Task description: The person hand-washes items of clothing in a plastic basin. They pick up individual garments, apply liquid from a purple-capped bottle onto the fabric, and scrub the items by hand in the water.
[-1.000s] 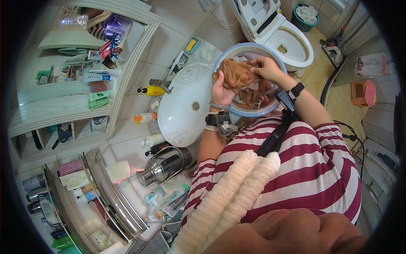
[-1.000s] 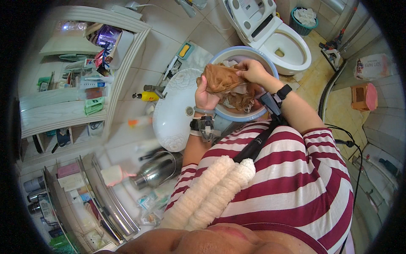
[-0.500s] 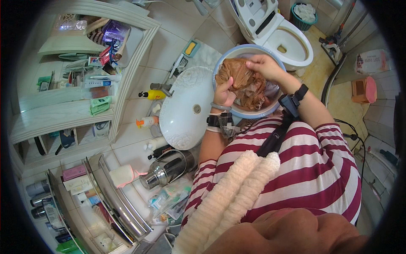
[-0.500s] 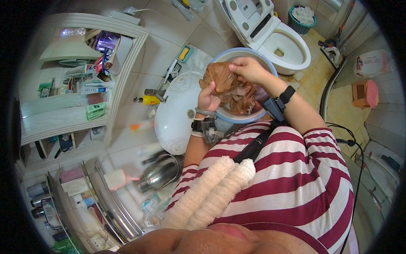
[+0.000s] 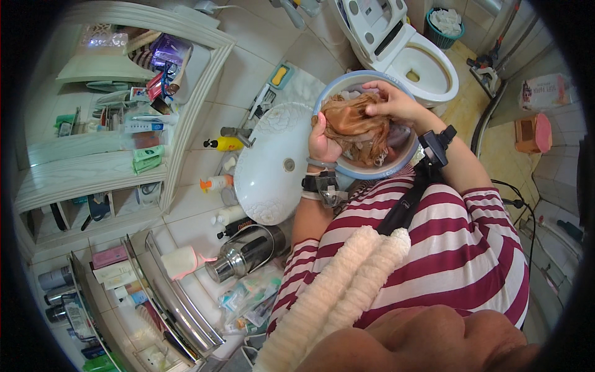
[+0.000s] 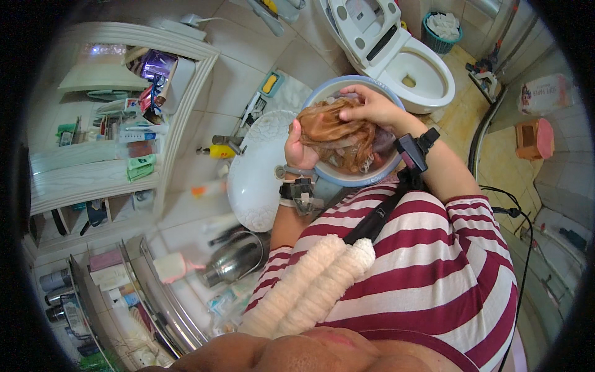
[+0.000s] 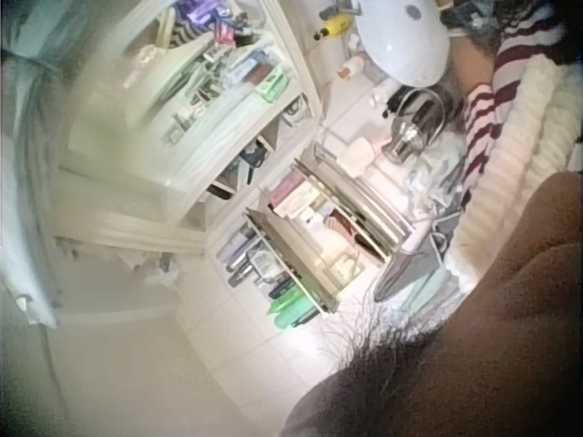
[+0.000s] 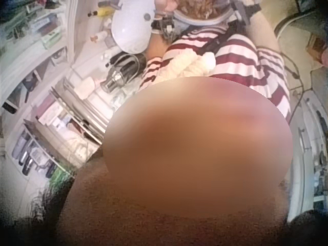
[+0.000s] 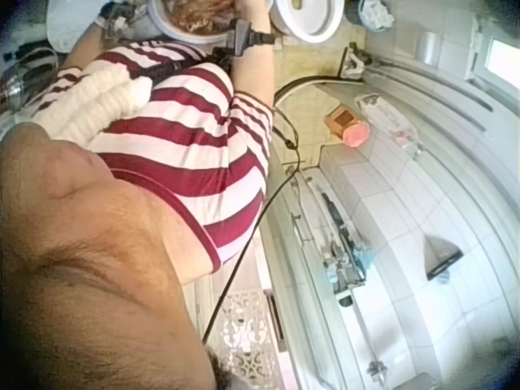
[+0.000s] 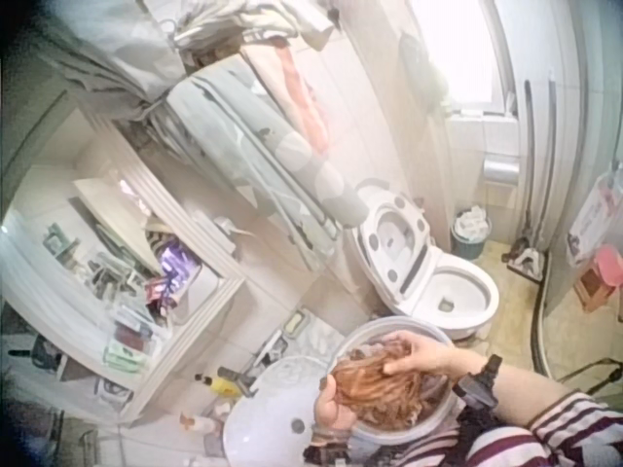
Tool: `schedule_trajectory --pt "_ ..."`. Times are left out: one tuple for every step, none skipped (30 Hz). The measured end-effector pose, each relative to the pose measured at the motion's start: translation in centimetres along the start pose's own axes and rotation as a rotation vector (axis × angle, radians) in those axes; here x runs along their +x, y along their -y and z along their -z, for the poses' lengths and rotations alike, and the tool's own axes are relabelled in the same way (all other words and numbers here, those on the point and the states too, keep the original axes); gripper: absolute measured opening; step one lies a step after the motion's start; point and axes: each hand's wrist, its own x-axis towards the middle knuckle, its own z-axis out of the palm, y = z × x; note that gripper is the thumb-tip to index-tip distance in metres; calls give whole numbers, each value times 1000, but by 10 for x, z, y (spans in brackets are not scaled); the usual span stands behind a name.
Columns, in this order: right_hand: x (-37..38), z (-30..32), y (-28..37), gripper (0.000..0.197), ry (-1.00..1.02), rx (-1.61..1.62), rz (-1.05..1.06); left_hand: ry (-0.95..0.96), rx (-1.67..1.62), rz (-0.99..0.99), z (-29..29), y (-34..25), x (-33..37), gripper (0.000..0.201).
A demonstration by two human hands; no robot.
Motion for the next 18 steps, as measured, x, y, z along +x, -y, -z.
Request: schedule_trajectory --pt "-1 2 -4 56 12 -384 76 3 1 -3 0 0 0 54" --pt "0 3 -11 67 16 -381 167 15 -47 -4 0 0 -1 56" --pt "-6 -10 1 66 78 -283 136 23 -95 -12 1 -1 -3 57" --pt "-8 -15 1 63 125 -251 135 4 4 -43 -4 1 -3 63" --pt "-7 -16 -1 60 172 -218 134 11 5 -43 -6 2 -2 63" --pt "-4 -16 -3 47 242 -435 167 72 -51 -34 -9 2 -3 65" --pt "-2 -15 -5 32 324 -445 111 134 -106 -24 -11 1 -3 68" --pt "0 -12 -4 25 320 -445 101 143 -90 -9 -4 3 -3 73" --pt "2 -11 -2 18 319 -441 87 145 -90 -10 3 6 -5 73" --pt "5 -7 0 13 321 -233 58 101 -90 4 8 7 -7 74" --pt "6 -4 2 8 321 -25 29 57 -89 18 14 9 -8 76" --pt "2 -5 12 5 288 207 -23 140 -194 128 15 6 -10 67" --pt "5 1 7 6 265 381 45 136 -195 131 15 5 -11 67" --pt "3 7 13 8 286 410 46 68 -38 235 15 4 -12 60" --pt "0 12 20 9 306 439 48 1 119 338 12 2 -12 54" --pt "2 12 14 9 304 442 45 -14 143 439 8 -3 -12 48" --pt "6 12 3 10 278 453 32 -16 141 442 5 0 -10 48" --pt "7 9 -1 11 255 464 15 -28 202 421 4 3 -9 47"
